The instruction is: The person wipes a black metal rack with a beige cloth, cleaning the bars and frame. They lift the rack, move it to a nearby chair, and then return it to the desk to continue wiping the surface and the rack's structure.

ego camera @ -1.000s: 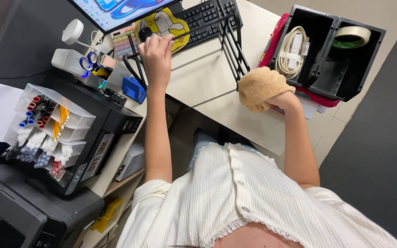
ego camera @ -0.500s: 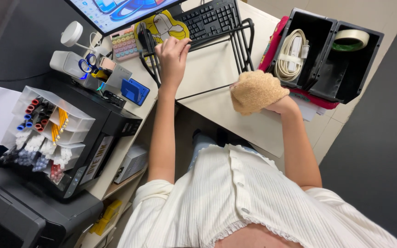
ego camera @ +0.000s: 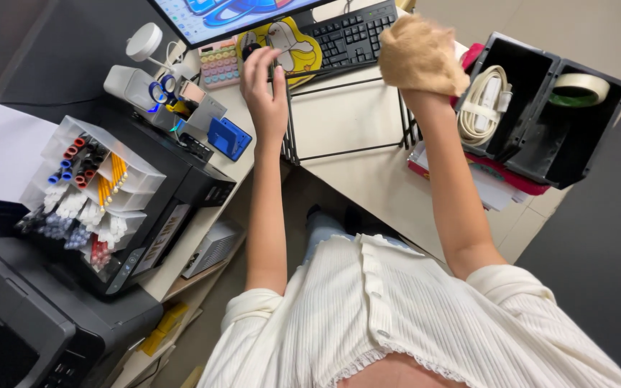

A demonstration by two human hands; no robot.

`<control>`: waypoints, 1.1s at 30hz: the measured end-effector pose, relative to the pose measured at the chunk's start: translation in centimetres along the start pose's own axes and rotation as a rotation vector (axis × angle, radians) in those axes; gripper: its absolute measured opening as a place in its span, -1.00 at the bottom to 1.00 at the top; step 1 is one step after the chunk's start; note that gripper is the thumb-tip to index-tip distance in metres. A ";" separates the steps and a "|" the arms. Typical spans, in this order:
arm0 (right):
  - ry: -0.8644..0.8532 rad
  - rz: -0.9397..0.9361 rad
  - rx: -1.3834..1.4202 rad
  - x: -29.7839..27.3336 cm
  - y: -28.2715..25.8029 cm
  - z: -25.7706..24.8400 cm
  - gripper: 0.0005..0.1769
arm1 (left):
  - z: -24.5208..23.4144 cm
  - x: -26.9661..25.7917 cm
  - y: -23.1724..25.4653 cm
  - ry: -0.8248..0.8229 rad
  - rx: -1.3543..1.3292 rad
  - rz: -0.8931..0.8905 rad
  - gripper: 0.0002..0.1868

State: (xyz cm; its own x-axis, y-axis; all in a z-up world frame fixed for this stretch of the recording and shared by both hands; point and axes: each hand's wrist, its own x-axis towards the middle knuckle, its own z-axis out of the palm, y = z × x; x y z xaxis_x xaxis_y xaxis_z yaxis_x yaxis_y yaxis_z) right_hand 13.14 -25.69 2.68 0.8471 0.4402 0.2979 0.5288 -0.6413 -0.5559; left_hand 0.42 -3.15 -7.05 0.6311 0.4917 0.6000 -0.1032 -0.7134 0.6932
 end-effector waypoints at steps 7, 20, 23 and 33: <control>-0.391 0.099 -0.381 1.2 -7.6 6.4 -0.68 | 1.5 -2.4 -5.1 0.001 -0.498 -0.294 -0.30; -0.757 -0.360 -0.059 -5.0 0.0 14.9 -0.69 | 0.5 -6.4 -2.8 0.098 -0.551 -0.331 -0.43; -0.722 0.098 0.649 -9.5 9.3 20.8 -0.68 | -1.0 -8.9 1.0 0.103 -0.180 -0.175 -0.60; -0.663 0.598 1.289 -10.6 10.5 15.2 -0.60 | 2.9 -12.4 2.8 -0.262 -0.329 -0.378 -0.66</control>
State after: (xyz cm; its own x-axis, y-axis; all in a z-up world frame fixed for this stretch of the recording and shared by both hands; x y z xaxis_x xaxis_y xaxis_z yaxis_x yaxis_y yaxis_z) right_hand 8.85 -27.53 -18.08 0.5525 0.7377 -0.3881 -0.5559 -0.0210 -0.8310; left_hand -5.49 -12.66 -13.70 0.8363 0.5120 0.1960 -0.0408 -0.2982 0.9536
